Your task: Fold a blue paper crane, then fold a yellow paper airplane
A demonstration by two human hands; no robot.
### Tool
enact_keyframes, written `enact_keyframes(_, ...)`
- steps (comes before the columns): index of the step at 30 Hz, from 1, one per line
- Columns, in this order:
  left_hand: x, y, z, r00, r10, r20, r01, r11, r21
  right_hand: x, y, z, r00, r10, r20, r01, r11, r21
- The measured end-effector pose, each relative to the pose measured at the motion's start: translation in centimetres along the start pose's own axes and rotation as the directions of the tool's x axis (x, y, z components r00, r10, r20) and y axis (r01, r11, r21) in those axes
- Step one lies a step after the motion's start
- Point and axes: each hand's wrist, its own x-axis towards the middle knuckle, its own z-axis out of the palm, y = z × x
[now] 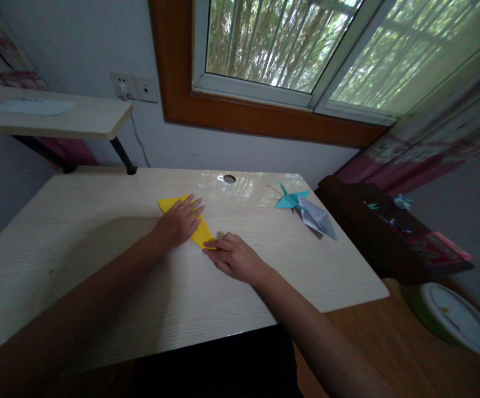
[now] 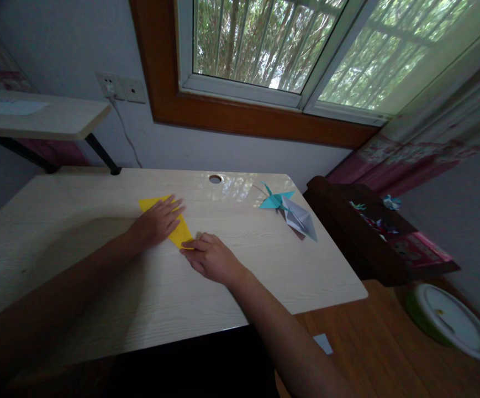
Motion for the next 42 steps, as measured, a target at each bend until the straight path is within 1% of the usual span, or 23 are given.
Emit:
enact_keyframes(1, -0.5, 0.7, 0.1, 0.997, 0.056, 0.048, -0.054, 0.998, -0.032, 0.0, 0.0, 0.0, 1.000, -0.002, -0.001, 0.002, 1.000, -0.001)
enact_keyframes(3, -1.3, 1.7, 0.4, 0.990, 0.088, 0.107, -0.081, 0.994, -0.067, 0.0, 0.0, 0.0, 1.000, -0.005, 0.006, 0.005, 1.000, -0.002)
enact_keyframes(5, -1.9, 2.1, 0.7, 0.988, 0.062, 0.141, -0.054, 0.997, -0.059, 0.0, 0.0, 0.0, 1.000, -0.009, 0.012, 0.009, 1.000, -0.004)
enact_keyframes(7, -2.1, 1.7, 0.8, 0.986, 0.019, 0.166, -0.013, 0.999, -0.039, 0.0, -0.1, 0.0, 1.000, -0.009, 0.009, 0.009, 1.000, -0.003)
enact_keyframes(12, -1.7, -0.6, 0.5, 0.973, -0.090, 0.213, 0.089, 0.996, 0.016, -0.1, -0.1, 0.1, 1.000, -0.003, -0.014, 0.004, 1.000, 0.009)
enact_keyframes(17, -1.8, -3.2, 0.3, 0.960, -0.152, 0.236, 0.140, 0.988, 0.066, -0.2, 0.0, 0.2, 1.000, -0.002, -0.017, 0.002, 1.000, 0.015)
enact_keyframes(21, -2.0, -5.5, 0.6, 0.939, -0.205, 0.278, 0.194, 0.979, 0.067, -0.5, -0.1, -0.2, 1.000, 0.004, -0.015, -0.004, 0.999, 0.048)
enact_keyframes(27, -2.4, -8.9, 0.6, 0.932, -0.269, 0.242, 0.260, 0.963, 0.069, -1.2, -0.3, -1.1, 1.000, -0.003, -0.005, 0.004, 0.995, 0.104)
enact_keyframes(31, -2.9, -11.1, 0.4, 0.895, -0.394, 0.211, 0.386, 0.919, 0.077, -1.5, -0.3, -1.4, 1.000, 0.005, -0.008, -0.004, 0.992, 0.126)
enact_keyframes(33, -3.2, -11.8, 0.2, 0.880, -0.435, 0.191, 0.427, 0.900, 0.083, -1.5, -0.3, -1.3, 1.000, 0.009, -0.018, -0.007, 0.991, 0.133)
enact_keyframes(36, -3.4, -12.1, 0.1, 0.872, -0.463, 0.159, 0.456, 0.886, 0.081, -1.5, -0.2, -1.2, 0.999, -0.001, -0.035, 0.006, 0.990, 0.138)
enact_keyframes(39, -3.5, -12.2, 0.4, 0.869, -0.487, 0.082, 0.486, 0.873, 0.029, -1.5, -0.1, -1.0, 0.998, -0.004, -0.060, 0.012, 0.990, 0.137)
enact_keyframes(42, -3.5, -12.0, 0.2, 0.858, -0.509, -0.066, 0.501, 0.859, -0.102, -1.6, 0.0, -0.8, 0.997, 0.005, -0.081, 0.006, 0.990, 0.138)
